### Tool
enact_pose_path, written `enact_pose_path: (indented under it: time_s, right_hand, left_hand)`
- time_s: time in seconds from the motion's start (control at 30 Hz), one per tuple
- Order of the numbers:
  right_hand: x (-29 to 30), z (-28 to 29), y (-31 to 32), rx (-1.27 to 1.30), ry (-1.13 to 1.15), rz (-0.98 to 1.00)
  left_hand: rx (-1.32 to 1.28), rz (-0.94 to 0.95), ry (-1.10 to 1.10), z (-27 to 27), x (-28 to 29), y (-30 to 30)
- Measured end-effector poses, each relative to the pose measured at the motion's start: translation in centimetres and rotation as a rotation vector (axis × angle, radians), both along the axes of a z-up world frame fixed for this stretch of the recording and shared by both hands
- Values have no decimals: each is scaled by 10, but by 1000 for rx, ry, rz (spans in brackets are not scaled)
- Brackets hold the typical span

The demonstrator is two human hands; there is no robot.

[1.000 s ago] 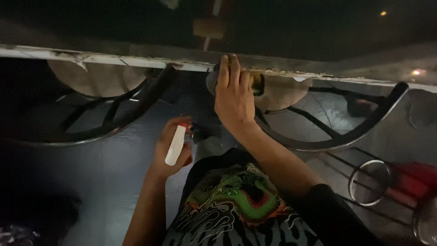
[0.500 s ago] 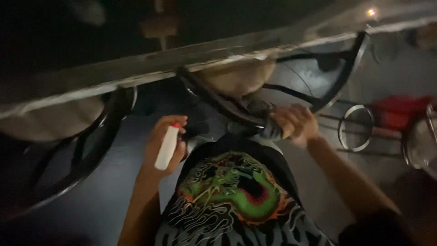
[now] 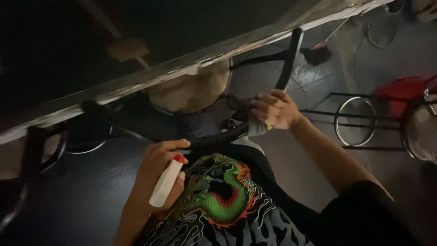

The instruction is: Wiping down a long bar counter with a spray bottle and a cloth.

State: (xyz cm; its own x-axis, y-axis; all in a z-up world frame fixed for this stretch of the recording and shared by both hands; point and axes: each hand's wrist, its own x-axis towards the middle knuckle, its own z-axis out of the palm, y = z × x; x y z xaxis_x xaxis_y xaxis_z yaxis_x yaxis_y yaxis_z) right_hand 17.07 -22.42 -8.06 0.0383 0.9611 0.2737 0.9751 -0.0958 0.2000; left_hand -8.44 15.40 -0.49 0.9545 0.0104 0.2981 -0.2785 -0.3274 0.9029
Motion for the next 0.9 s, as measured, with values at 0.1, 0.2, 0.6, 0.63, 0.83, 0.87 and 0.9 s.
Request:
enact_pose_path:
  time_s: [0.1,0.2,0.6,0.63,0.83,0.87,0.9]
  right_hand:
    - [23,22,3,68,56,97]
    - [50,14,-12,-22,174,91]
    - [107,-1,1,230,338,162]
    - [90,-4,3,227,352,180]
    - [108,-32,-1,11,197,209]
    - [134,-31,-5,24,136,214]
    - [161,-29,-9,37,72,217]
  left_hand:
    - [37,-85,41,14,24,-50]
    - [80,-100,40,12,52,-98]
    - [468,539,28,-31,80,-201]
    - [470,556,45,-31,80,-202]
    - [536,586,11,-23,77,-202]
    - [540,584,20,-23,77,-203]
    - [542,579,27,-24,78,-203]
